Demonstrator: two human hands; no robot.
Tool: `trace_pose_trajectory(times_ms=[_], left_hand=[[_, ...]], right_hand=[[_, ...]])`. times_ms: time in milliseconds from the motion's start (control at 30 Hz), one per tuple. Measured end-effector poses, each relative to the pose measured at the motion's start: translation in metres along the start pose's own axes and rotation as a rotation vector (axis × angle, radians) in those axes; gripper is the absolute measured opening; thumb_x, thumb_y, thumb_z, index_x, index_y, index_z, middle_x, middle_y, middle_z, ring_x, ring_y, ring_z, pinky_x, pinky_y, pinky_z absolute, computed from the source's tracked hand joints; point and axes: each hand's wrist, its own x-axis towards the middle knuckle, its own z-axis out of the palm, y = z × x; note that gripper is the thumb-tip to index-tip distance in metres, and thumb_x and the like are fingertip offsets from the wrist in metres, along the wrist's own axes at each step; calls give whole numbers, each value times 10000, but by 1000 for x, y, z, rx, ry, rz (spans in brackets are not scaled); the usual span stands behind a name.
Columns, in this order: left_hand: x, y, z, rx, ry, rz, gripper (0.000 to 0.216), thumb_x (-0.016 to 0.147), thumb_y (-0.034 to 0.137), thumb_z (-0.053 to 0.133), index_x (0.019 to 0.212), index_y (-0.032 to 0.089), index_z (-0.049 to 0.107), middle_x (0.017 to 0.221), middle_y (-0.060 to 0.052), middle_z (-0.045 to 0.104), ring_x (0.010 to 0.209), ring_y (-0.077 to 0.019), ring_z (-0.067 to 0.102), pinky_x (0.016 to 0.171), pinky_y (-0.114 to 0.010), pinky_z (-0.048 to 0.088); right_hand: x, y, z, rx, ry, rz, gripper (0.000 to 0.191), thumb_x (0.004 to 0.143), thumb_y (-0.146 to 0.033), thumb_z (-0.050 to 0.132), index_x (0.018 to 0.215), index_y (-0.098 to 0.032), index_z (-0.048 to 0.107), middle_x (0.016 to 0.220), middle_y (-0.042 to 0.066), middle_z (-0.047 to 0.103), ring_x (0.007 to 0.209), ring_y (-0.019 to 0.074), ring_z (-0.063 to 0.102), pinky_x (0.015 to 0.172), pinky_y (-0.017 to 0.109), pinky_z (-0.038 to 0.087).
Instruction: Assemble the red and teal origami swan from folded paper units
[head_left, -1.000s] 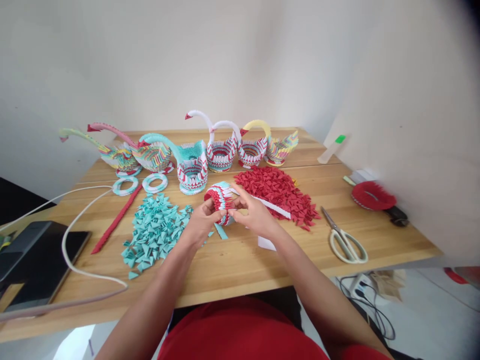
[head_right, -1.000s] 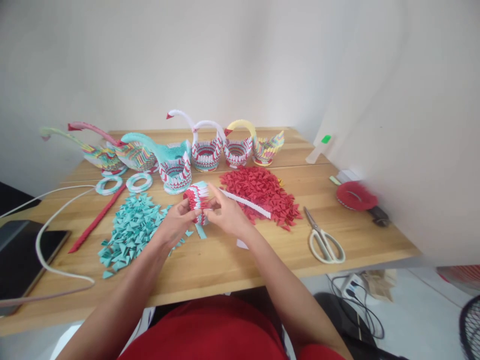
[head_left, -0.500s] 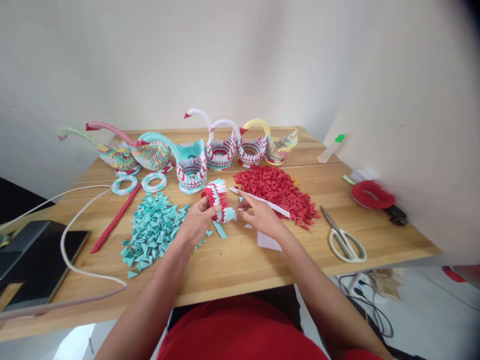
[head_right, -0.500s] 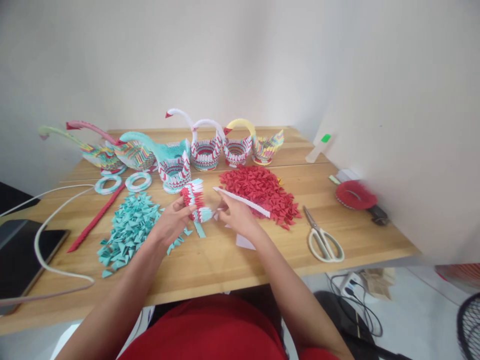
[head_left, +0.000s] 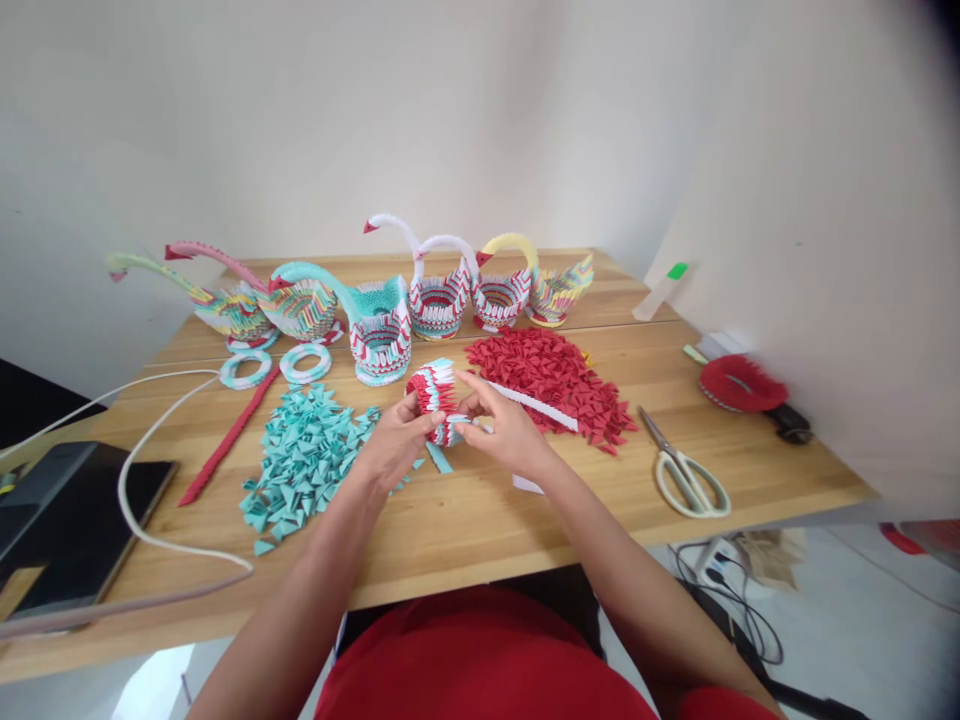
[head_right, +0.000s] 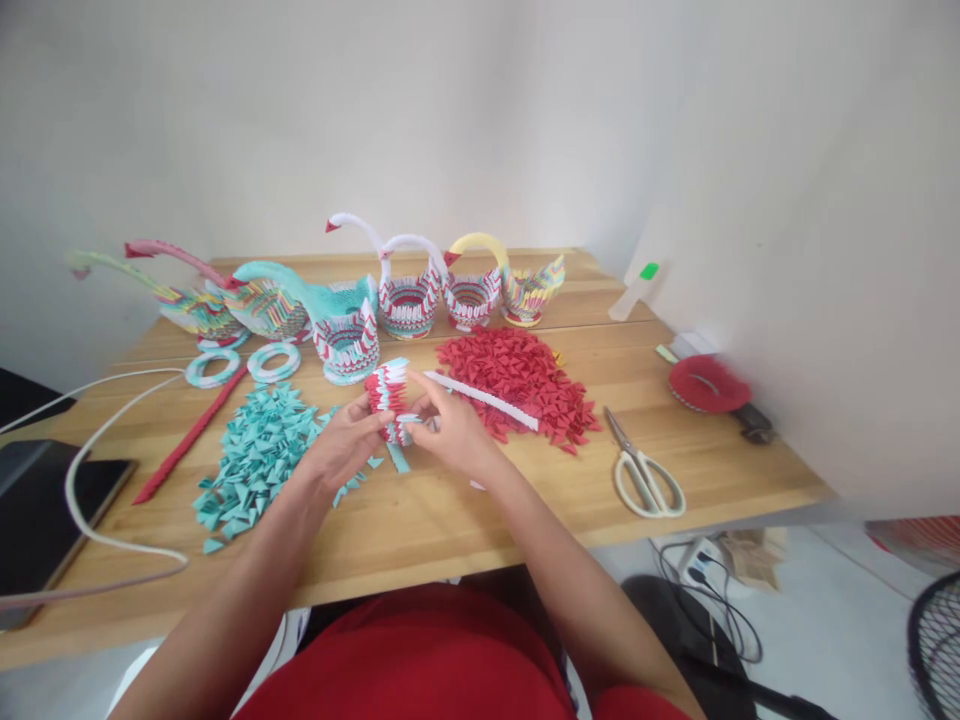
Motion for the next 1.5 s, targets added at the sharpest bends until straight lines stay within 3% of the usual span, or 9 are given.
trace_pose_trajectory(times_ms=[233,467,800,1067,1500], left_hand=[[3,-5,-4,204,0,97,550,640,265,854,1135,142,650,1104,-86,715,989,-238,649,890,-332,492],[1,-1,-3,150,4,74,565,640,259,852,1149,147,634,1128,-89,707,987,-225,656,882,-325,500],[1,-4,-2,168,-19,60,600,632,267,858,1168,139,618,1141,-99,700,1022,-242,649,897,-339,493],[1,-6,-5,219,-56,47,648,635,302,860,1205,138,600,1155,-116,693,1051,-266,643,935,-365,481],[2,-5,-1,252,15,84,630,613,314,860,1164,142,606,1141,-97,698,1032,-248,635,901,-347,494]], right_hand=[[1,1,0,18,16,2,687,806,-181,613,1458,-207,396,906,17,653,831,164,616,830,331,488],[-1,-1,-5,225,-9,68,653,827,-235,598,1449,-201,400,933,38,661,827,174,620,774,332,502],[0,-1,-1,-76,24,-8,685,803,-185,631,1450,-217,409,889,10,667,822,172,628,828,339,491],[-2,-6,-4,-79,-7,35,762,786,-164,621,1489,-231,334,892,2,658,815,163,629,780,299,489],[0,-4,-3,-93,-3,13,789,772,-141,617,1500,-191,317,927,22,664,851,169,632,816,312,488]])
